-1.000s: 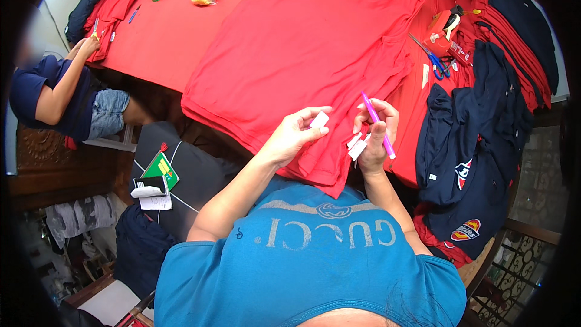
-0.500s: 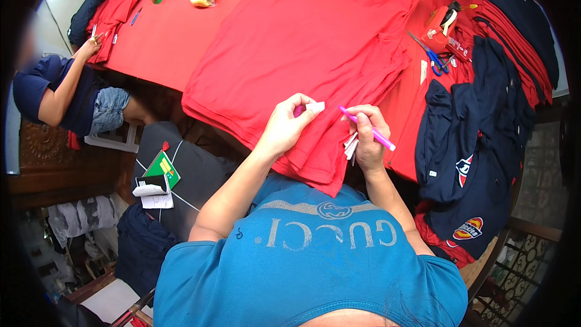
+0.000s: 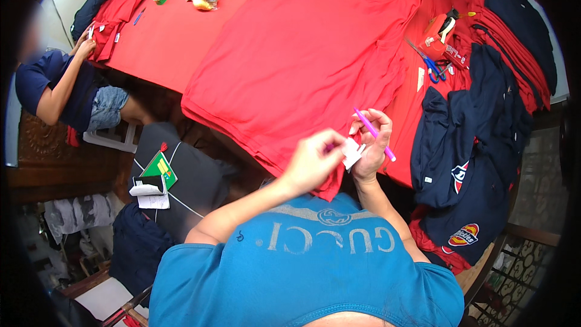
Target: The person processes a stack of red Dickies shirts by writing on tags with a pink marker, folding the shirts, and cutting off tags with scissors. The person handles the shirts one at a time, placing the finished items into a pile.
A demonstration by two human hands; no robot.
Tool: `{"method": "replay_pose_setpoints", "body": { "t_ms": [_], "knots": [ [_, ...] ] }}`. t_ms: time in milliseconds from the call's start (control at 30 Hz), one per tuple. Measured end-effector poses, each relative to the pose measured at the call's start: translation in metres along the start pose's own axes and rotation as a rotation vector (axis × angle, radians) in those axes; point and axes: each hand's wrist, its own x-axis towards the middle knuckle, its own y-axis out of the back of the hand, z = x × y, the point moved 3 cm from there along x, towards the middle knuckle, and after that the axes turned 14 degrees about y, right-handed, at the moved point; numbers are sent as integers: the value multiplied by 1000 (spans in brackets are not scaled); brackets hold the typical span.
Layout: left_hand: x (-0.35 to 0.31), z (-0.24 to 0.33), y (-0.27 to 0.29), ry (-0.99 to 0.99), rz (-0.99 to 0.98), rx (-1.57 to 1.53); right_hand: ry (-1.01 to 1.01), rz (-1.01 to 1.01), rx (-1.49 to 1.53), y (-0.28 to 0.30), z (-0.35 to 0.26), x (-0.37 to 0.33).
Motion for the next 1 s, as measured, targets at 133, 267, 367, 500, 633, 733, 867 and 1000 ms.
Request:
{"method": "replay_pose_setpoints", "body": {
  "t_ms": [133, 267, 367, 500, 633, 733, 867, 1000],
  "knots": [
    [-6, 1, -17, -8, -99, 227, -130, -93, -57, 20, 7, -5],
    [-9, -17, -23, -35, -147, 192, -206, -110, -55, 35, 6, -17],
    [-23, -22, -22, -1, -69, 240, -126, -64, -82, 41, 7, -21],
    [-35, -24, -18, -250, 103, 765, -136, -19, -18, 36, 2, -22],
    [-25, -15, -16, -316, 190, 781, -260, 11, 178, 16, -6, -16],
    [-7, 5, 1, -195, 241, 572, -196, -174, 195, -9, -7, 5],
    [15, 41, 69, -93, 96, 85, -58, -344, 306, -51, -17, 39],
    [64, 38, 173, -85, 92, -19, 85, -376, 242, -69, -22, 57]
  ]
}}
